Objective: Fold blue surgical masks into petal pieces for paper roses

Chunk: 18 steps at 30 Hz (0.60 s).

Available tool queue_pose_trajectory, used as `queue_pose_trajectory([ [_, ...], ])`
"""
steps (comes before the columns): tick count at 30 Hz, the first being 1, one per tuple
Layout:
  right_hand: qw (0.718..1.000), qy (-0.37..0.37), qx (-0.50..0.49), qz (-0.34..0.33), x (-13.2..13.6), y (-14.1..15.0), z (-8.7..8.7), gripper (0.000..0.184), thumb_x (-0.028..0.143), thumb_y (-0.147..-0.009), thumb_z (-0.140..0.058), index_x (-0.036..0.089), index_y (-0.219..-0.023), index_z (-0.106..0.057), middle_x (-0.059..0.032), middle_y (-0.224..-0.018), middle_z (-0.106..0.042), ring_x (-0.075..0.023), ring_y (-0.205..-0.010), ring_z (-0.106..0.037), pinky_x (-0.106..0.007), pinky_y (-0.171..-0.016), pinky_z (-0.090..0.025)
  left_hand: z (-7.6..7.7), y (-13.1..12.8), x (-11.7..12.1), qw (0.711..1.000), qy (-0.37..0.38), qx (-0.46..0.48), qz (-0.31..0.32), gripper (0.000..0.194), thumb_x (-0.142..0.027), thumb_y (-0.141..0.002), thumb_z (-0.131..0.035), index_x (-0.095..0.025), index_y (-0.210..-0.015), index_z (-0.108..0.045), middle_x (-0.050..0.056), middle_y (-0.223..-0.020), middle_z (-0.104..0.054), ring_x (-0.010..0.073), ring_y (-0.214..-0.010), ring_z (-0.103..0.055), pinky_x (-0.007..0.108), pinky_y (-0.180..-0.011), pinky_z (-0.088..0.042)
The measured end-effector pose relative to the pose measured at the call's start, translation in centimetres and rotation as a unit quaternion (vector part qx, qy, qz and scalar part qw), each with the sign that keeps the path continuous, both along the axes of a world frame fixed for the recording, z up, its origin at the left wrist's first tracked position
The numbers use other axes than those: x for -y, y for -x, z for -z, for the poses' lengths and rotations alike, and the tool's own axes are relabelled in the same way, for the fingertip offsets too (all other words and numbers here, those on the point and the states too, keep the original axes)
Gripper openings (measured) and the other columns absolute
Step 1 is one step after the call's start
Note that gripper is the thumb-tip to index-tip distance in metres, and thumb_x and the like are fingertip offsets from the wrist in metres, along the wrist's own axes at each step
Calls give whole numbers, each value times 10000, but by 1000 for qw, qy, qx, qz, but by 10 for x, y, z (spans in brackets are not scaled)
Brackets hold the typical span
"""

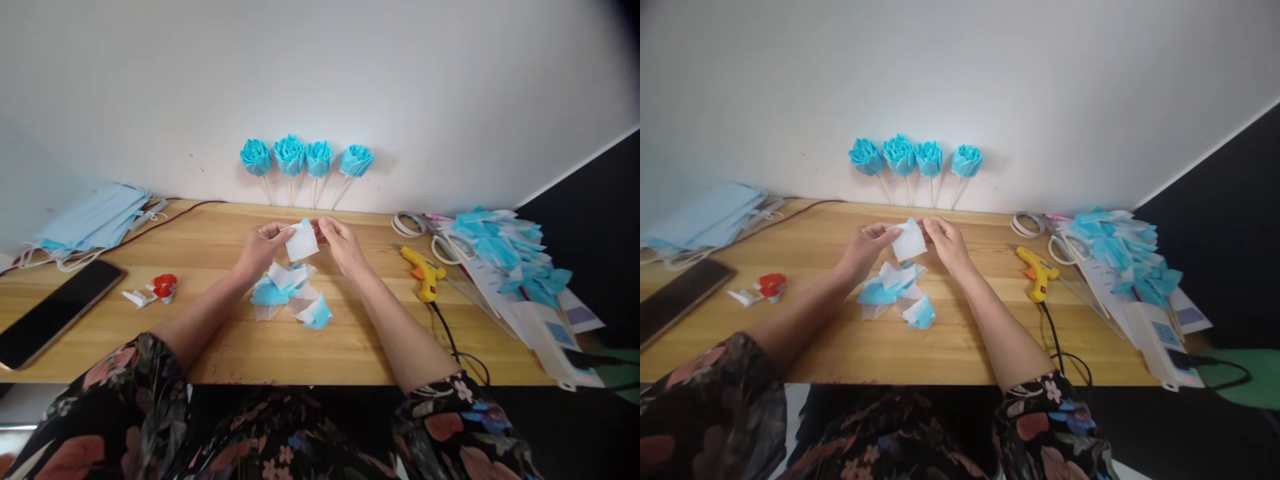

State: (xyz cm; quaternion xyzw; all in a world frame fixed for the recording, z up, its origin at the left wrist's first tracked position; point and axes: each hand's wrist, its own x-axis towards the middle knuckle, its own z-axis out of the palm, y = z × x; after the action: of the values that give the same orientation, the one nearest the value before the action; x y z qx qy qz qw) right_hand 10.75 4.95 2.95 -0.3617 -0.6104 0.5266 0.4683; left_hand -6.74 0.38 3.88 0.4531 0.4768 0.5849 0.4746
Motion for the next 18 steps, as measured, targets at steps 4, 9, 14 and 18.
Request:
queue_pose_trajectory([
  [4,999,-30,44,-3,6,1,-3,418,611,-796,-691,201,-877,-710,2,-800,-672,-138,-747,-581,-242,-683,-464,3,1,4,1000,-3,-10,13,304,-427,-681,-848,-151,-739,-734,33,-754,-725,154,-702,-620,270,-681,-483],
  [9,993,-69,80,59,8,3,-1,332,516,-853,-655,194,-781,-689,19,-700,-621,-130,-679,-541,-249,-657,-429,5,2,1,1000,-22,-17,-9,439,-289,-753,-791,-163,-1164,-703,-23,-668,-667,123,-633,-595,243,-643,-468],
  [14,987,-89,57,122,4,1,-1,309,504,-870,-630,206,-802,-678,17,-724,-623,-141,-699,-548,-256,-676,-444,0,8,1,993,-75,-34,-81,323,-257,-839,-709,-173,-1144,-643,-53,-625,-589,99,-596,-544,225,-630,-446],
  [18,977,-116,52,170,3,-2,-2,255,467,-879,-626,222,-880,-697,4,-781,-661,-156,-729,-579,-273,-713,-470,-6,9,7,997,-57,-32,-32,424,-542,-920,-588,-154,-771,-672,17,-603,-601,115,-541,-517,260,-557,-406],
])
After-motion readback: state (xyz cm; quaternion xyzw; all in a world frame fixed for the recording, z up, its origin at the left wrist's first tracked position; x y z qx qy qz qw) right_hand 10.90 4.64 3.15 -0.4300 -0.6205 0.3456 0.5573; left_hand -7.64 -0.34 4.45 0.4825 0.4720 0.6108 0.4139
